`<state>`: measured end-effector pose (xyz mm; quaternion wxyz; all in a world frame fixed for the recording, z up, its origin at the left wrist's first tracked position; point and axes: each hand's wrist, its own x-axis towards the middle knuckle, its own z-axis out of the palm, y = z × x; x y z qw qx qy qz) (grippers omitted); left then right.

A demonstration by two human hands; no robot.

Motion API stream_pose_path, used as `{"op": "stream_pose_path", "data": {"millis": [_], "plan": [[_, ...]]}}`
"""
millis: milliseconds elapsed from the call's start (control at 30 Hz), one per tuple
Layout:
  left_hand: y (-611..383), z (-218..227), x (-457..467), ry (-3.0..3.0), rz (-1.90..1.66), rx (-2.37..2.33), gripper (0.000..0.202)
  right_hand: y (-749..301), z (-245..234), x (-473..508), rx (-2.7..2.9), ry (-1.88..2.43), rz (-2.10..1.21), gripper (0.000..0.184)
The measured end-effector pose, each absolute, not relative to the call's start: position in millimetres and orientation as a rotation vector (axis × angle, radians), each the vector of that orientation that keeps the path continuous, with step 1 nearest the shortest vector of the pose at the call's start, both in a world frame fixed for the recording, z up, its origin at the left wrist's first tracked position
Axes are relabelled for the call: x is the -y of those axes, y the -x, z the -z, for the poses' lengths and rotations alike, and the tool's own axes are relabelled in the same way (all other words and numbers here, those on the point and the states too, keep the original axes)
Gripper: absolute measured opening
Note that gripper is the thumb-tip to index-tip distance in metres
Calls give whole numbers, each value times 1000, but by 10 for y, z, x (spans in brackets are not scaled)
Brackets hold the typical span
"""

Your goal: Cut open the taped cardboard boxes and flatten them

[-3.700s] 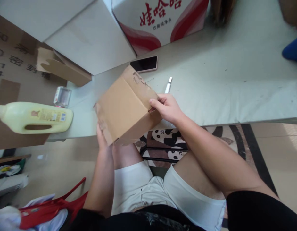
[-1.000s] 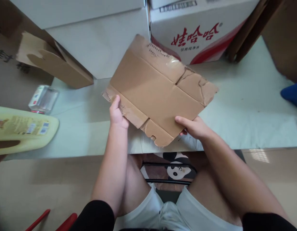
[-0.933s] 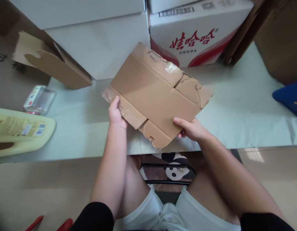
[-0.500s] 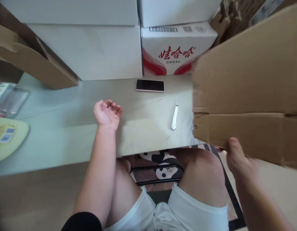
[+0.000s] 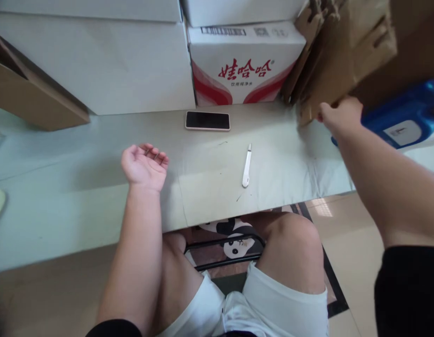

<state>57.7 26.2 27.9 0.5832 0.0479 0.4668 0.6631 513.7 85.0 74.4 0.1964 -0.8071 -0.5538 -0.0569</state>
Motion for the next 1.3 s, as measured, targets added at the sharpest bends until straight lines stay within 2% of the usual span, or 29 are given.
{"op": "stream_pose_path", "data": {"millis": [67,167,233,333,400,467,633,767,967,1133,1300], "plan": [[-580,-284,-277,-126,-1550,-1095,36,-5039,-764,-1009,1580,2405,34,94],[-580,-286,-291,-181,-1559,-1091,37,-4757,-671,-736,1678,2438,-103,68],[-574,-294,-288,-201,-1560,-1080,38,-4597,-533,-225,1747,2404,-151,54],[-560,-315,-256,-196,-1554,-1063,40,-4543,-247,834,1816,2381,-203,46],[-550,-334,-219,-202,-1554,-1060,43,-4602,-26,1576,1934,2173,-112,36],[-545,-350,-180,-218,-1563,-1061,46,-4641,181,2232,2043,1983,-147,36],[-576,-370,-126,-230,-1563,-1077,47,-4407,437,3168,1946,2193,-82,45],[-610,-378,-97,-275,-1536,-1055,48,-4181,394,3436,2123,2170,-19,40],[-556,-403,-44,-295,-1536,-1042,48,-4086,222,3804,2358,2042,-18,42],[-569,-426,-58,-289,-1510,-1027,47,-4031,76,3957,2275,2114,-130,33],[-608,-432,-56,-305,-1496,-1050,46,-3929,13,4267,2110,2142,-514,21]]}}
